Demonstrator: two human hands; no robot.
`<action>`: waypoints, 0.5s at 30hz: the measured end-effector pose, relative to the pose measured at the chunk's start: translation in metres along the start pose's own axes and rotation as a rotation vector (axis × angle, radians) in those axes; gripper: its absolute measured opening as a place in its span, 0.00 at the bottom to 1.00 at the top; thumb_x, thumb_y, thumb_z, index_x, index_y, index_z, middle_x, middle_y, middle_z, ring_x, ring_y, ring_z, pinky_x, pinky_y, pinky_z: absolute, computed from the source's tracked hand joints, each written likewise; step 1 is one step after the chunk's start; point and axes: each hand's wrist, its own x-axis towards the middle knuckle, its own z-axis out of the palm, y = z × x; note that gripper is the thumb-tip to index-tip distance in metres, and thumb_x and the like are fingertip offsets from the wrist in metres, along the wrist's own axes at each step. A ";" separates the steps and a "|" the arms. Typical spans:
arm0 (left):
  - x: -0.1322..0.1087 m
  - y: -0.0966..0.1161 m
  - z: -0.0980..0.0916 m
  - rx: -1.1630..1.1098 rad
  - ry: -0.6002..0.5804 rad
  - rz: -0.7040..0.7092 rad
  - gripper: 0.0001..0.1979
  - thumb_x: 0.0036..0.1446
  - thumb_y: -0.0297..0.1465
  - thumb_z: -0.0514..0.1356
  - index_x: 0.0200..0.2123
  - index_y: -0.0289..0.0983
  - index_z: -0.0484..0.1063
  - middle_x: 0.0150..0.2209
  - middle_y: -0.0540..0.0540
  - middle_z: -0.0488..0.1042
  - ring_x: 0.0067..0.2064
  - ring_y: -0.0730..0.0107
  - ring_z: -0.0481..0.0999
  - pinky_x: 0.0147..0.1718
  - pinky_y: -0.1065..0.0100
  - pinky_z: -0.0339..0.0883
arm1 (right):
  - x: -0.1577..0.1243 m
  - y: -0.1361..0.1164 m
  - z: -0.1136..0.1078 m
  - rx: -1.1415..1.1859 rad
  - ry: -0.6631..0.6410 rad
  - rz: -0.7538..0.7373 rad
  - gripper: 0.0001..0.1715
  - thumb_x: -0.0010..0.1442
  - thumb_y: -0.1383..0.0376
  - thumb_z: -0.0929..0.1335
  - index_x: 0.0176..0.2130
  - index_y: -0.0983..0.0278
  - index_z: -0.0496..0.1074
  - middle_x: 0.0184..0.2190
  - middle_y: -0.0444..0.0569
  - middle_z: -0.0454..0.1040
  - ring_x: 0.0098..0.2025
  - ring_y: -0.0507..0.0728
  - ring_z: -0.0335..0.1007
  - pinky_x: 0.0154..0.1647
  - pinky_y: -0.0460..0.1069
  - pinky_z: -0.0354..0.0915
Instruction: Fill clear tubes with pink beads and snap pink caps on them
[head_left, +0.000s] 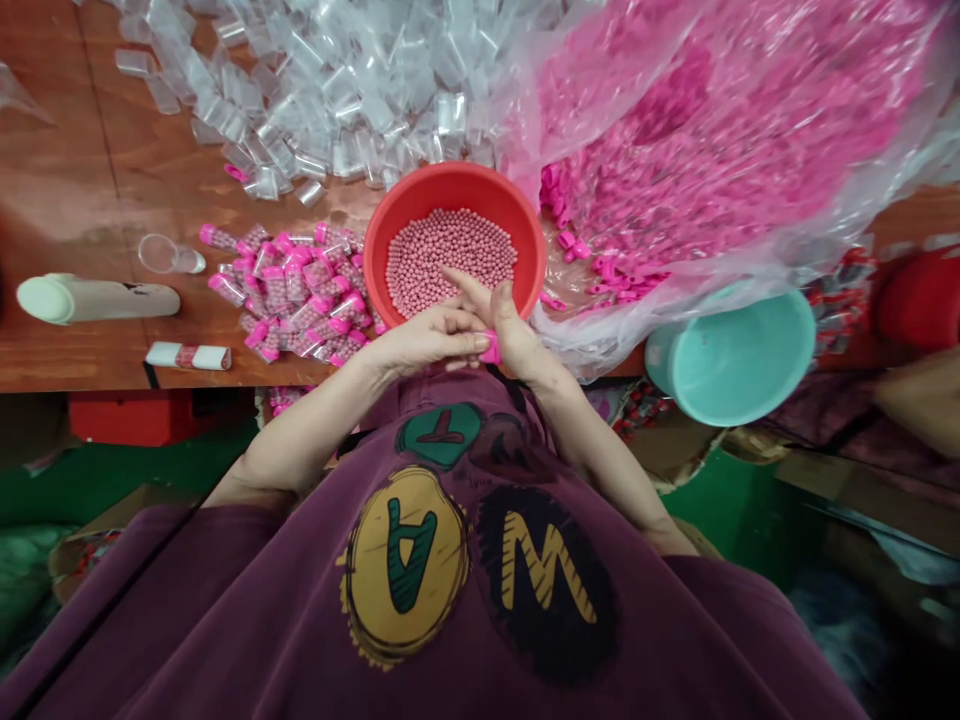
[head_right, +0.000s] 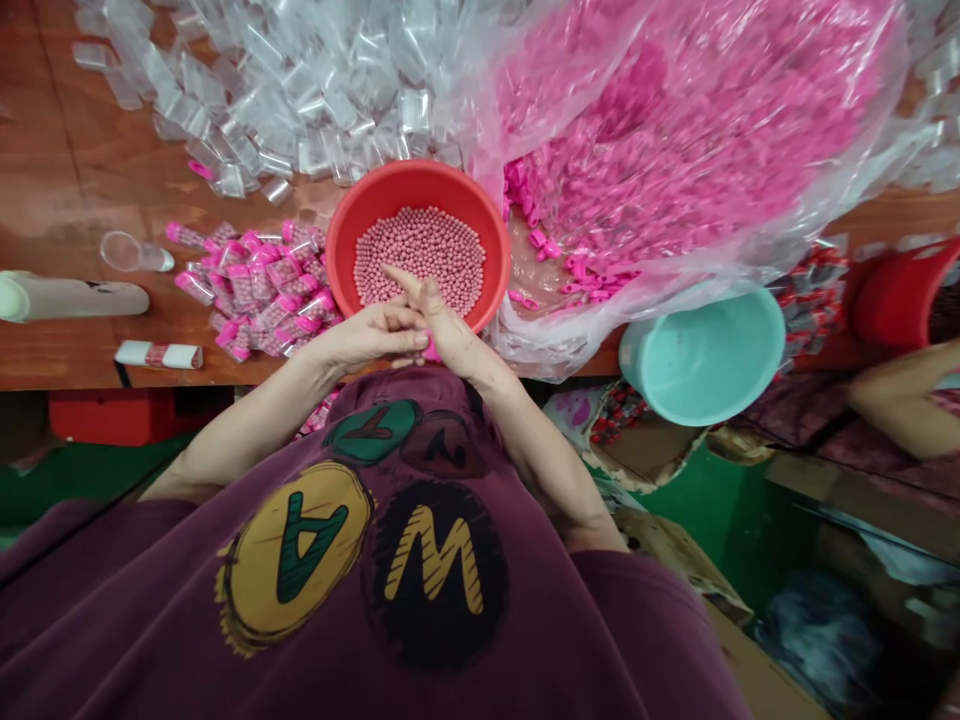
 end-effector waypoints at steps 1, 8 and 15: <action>0.001 -0.001 0.000 -0.038 0.011 -0.013 0.20 0.61 0.48 0.71 0.33 0.36 0.77 0.29 0.47 0.74 0.26 0.74 0.67 0.24 0.69 0.59 | 0.001 0.000 0.000 0.028 -0.002 0.001 0.57 0.69 0.25 0.49 0.78 0.54 0.56 0.56 0.53 0.78 0.38 0.56 0.80 0.27 0.50 0.78; 0.006 0.003 0.020 0.346 0.259 0.194 0.07 0.64 0.30 0.66 0.32 0.35 0.76 0.29 0.49 0.73 0.31 0.73 0.68 0.31 0.68 0.60 | 0.006 0.001 -0.012 -0.090 0.160 -0.134 0.43 0.73 0.33 0.61 0.72 0.54 0.67 0.51 0.50 0.81 0.50 0.57 0.79 0.46 0.49 0.80; 0.017 -0.015 0.029 -0.236 0.338 -0.132 0.11 0.68 0.34 0.65 0.33 0.35 0.73 0.27 0.51 0.72 0.23 0.78 0.64 0.24 0.73 0.56 | 0.031 0.025 -0.010 0.282 0.420 -0.049 0.57 0.68 0.25 0.46 0.62 0.60 0.72 0.40 0.54 0.82 0.44 0.61 0.81 0.41 0.56 0.80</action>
